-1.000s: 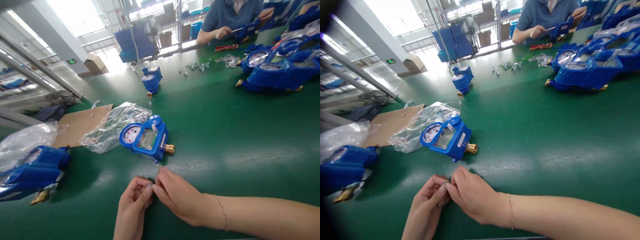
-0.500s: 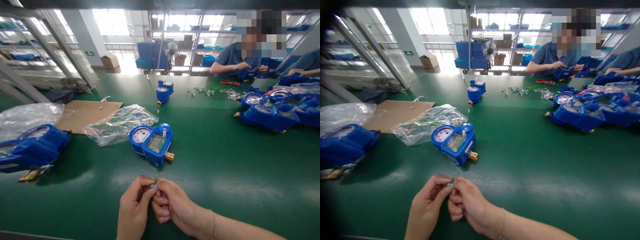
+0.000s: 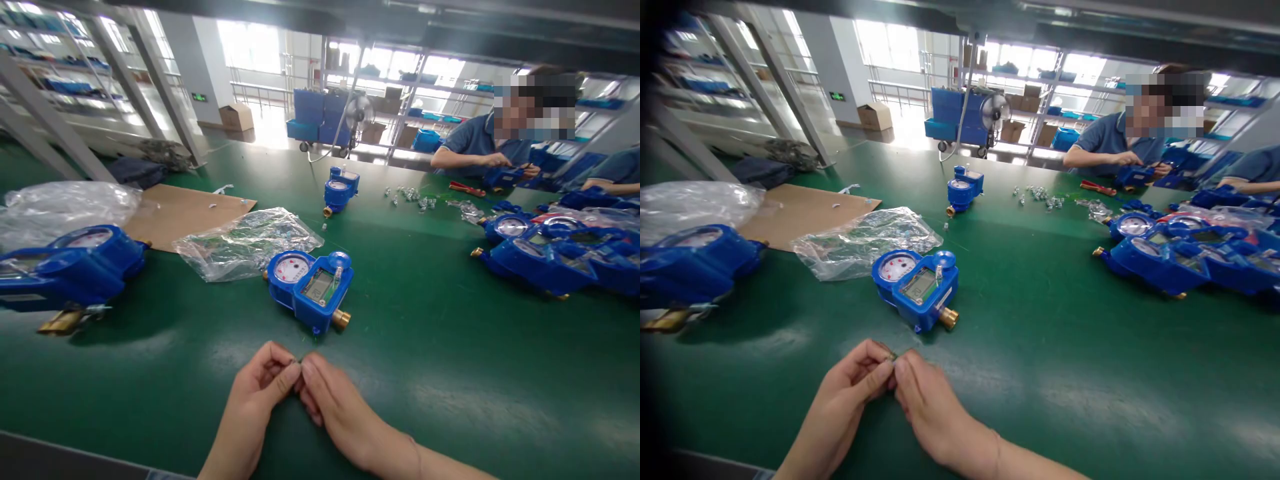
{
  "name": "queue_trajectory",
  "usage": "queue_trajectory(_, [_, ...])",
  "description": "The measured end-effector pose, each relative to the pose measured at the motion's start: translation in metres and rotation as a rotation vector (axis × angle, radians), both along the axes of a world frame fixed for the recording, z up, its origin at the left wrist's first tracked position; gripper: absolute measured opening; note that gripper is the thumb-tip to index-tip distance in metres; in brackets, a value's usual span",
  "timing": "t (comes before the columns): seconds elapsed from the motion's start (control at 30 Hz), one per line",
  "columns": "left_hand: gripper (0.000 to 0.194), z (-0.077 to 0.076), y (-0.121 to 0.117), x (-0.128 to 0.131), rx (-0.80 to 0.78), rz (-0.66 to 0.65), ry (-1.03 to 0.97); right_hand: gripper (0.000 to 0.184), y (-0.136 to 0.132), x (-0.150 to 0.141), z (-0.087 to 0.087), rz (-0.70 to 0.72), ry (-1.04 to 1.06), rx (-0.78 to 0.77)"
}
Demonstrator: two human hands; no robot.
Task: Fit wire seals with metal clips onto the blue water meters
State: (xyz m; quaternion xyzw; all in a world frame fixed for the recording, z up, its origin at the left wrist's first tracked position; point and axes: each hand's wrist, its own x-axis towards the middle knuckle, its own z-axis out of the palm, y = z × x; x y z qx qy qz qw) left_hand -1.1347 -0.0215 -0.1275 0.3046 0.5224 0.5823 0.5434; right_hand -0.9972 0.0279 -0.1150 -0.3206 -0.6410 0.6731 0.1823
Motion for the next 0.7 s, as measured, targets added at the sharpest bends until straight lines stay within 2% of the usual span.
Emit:
queue_trajectory(0.03, [0.022, -0.001, 0.001, 0.001, -0.024, 0.000, -0.089, 0.033, 0.000, 0.001, -0.001, -0.029, -0.084, 0.223])
queue_trajectory(0.07, [0.024, -0.001, 0.002, 0.002, -0.042, -0.002, -0.158, 0.033, 0.000, 0.001, -0.002, -0.043, -0.140, 0.379])
queue_trajectory(0.1, [0.024, -0.002, 0.003, 0.003, -0.047, -0.001, -0.193, 0.033, -0.001, 0.002, -0.003, -0.043, -0.152, 0.412])
queue_trajectory(0.13, [0.022, -0.002, 0.003, 0.004, -0.038, -0.003, -0.188, 0.034, -0.001, 0.001, -0.003, -0.040, -0.132, 0.338])
queue_trajectory(0.27, [0.015, -0.001, 0.006, 0.003, 0.035, 0.016, 0.063, 0.036, 0.000, -0.001, -0.001, 0.043, 0.051, -0.226])
queue_trajectory(0.3, [0.015, 0.000, 0.006, 0.003, 0.042, 0.009, 0.088, 0.036, 0.001, -0.002, 0.000, 0.053, 0.065, -0.261])
queue_trajectory(0.33, [0.016, 0.000, 0.007, 0.002, 0.032, -0.004, 0.077, 0.035, 0.002, -0.002, -0.001, 0.050, 0.045, -0.203])
queue_trajectory(0.37, [0.018, 0.001, 0.007, 0.001, 0.009, -0.017, 0.033, 0.034, 0.004, -0.001, -0.001, 0.029, -0.003, -0.077])
queue_trajectory(0.47, [0.023, 0.001, 0.008, 0.001, -0.072, -0.020, -0.134, 0.029, 0.007, 0.002, -0.009, -0.013, -0.279, 0.560])
queue_trajectory(0.5, [0.023, 0.001, 0.008, 0.002, -0.085, -0.016, -0.167, 0.028, 0.007, 0.003, -0.012, 0.001, -0.359, 0.715])
queue_trajectory(0.57, [0.020, 0.002, 0.009, 0.004, -0.088, -0.006, -0.186, 0.028, 0.008, 0.004, -0.017, 0.024, -0.454, 0.839])
queue_trajectory(0.7, [0.022, 0.004, 0.011, 0.008, -0.097, 0.043, -0.230, 0.028, 0.011, 0.004, -0.019, 0.036, -0.512, 0.924])
